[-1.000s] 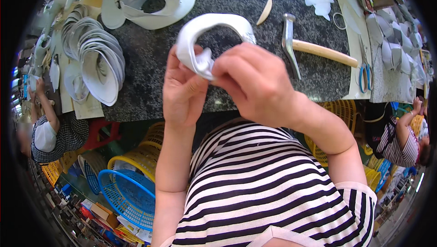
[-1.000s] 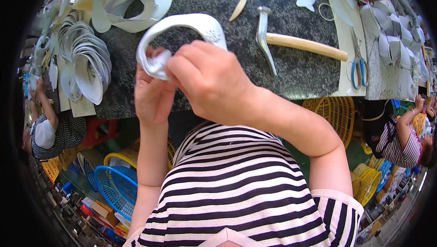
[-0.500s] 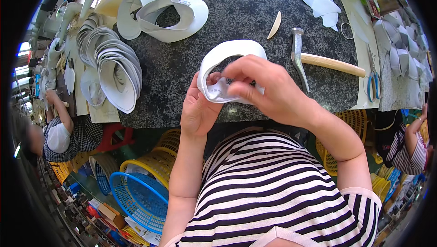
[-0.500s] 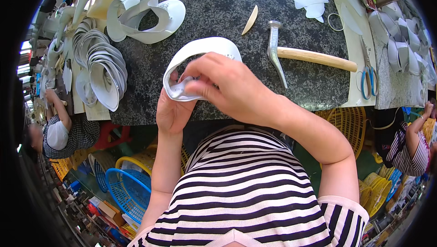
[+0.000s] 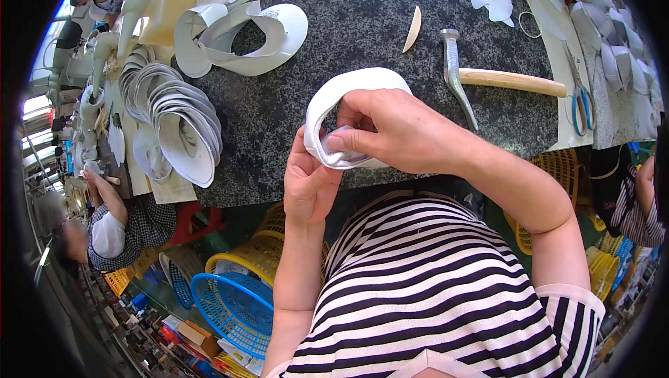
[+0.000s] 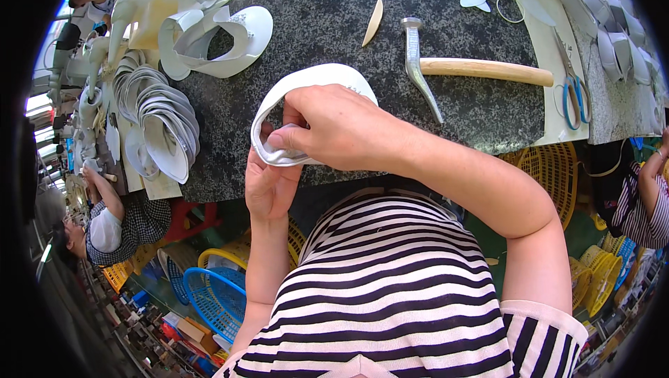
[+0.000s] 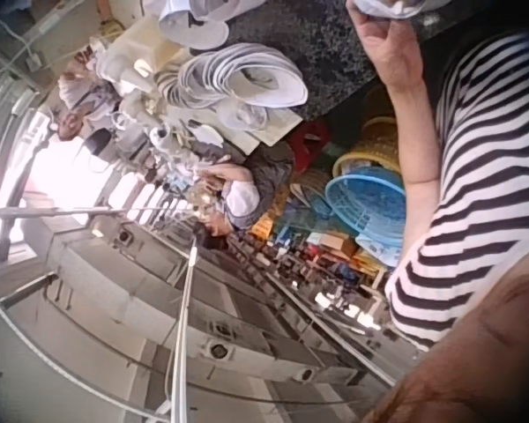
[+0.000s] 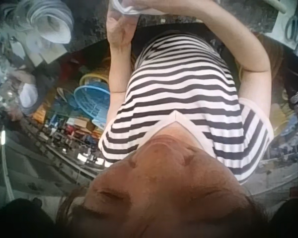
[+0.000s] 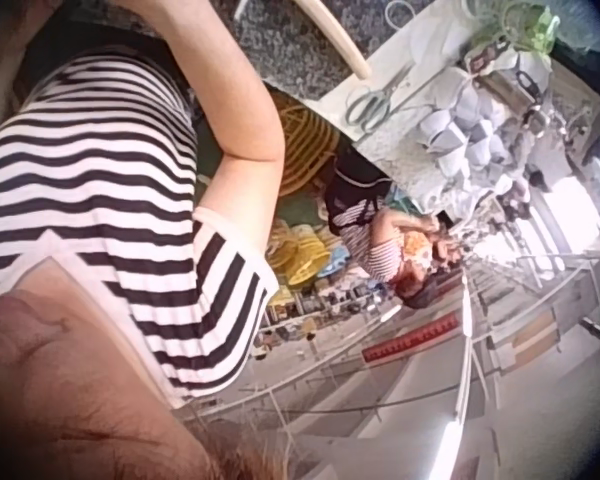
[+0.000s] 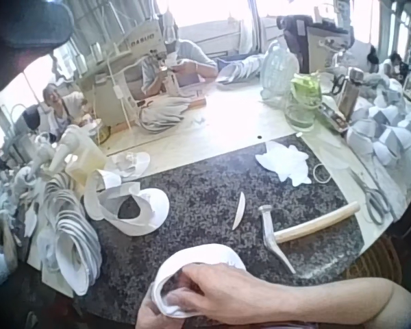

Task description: The recorder is hand-assembling white shoe uppers by folding the material and attaching a decorative bow component.

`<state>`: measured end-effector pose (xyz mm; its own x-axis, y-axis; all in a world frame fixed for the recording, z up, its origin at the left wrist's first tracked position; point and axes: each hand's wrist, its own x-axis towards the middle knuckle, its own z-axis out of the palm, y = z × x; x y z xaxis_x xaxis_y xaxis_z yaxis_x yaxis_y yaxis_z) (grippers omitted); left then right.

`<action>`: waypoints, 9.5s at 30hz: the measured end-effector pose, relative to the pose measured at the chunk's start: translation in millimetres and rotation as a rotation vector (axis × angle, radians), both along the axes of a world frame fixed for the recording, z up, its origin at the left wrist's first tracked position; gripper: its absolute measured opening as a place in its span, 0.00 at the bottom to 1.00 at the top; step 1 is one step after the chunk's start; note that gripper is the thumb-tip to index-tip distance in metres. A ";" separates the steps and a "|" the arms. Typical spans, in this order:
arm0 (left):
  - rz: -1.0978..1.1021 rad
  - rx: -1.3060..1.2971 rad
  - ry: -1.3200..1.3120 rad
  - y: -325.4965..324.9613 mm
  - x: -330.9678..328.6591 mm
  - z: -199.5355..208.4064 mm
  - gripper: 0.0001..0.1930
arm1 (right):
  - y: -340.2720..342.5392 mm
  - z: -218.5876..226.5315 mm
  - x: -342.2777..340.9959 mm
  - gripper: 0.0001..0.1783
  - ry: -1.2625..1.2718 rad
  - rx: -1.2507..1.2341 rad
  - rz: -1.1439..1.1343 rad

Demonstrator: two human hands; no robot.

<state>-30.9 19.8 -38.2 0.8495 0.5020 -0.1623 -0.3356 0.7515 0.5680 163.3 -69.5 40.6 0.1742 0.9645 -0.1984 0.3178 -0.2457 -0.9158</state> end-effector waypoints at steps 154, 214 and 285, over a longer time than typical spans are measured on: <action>-0.093 2.310 0.636 30.2 36.3 42.6 0.16 | -3.0 -14.3 20.8 0.09 -1.102 0.351 0.541; -0.075 2.602 0.463 28.9 -0.4 22.7 0.17 | -17.8 -42.1 -9.2 0.14 -1.708 0.502 0.738; -0.030 2.128 0.717 40.3 15.5 37.2 0.07 | -17.0 -25.3 0.0 0.25 -1.239 0.516 0.552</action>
<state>-15.5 60.0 -1.0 0.9234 0.2993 0.2405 0.2270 -0.9308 0.2865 163.2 -86.5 15.3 -0.4373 0.8803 0.1837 0.8990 0.4331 0.0646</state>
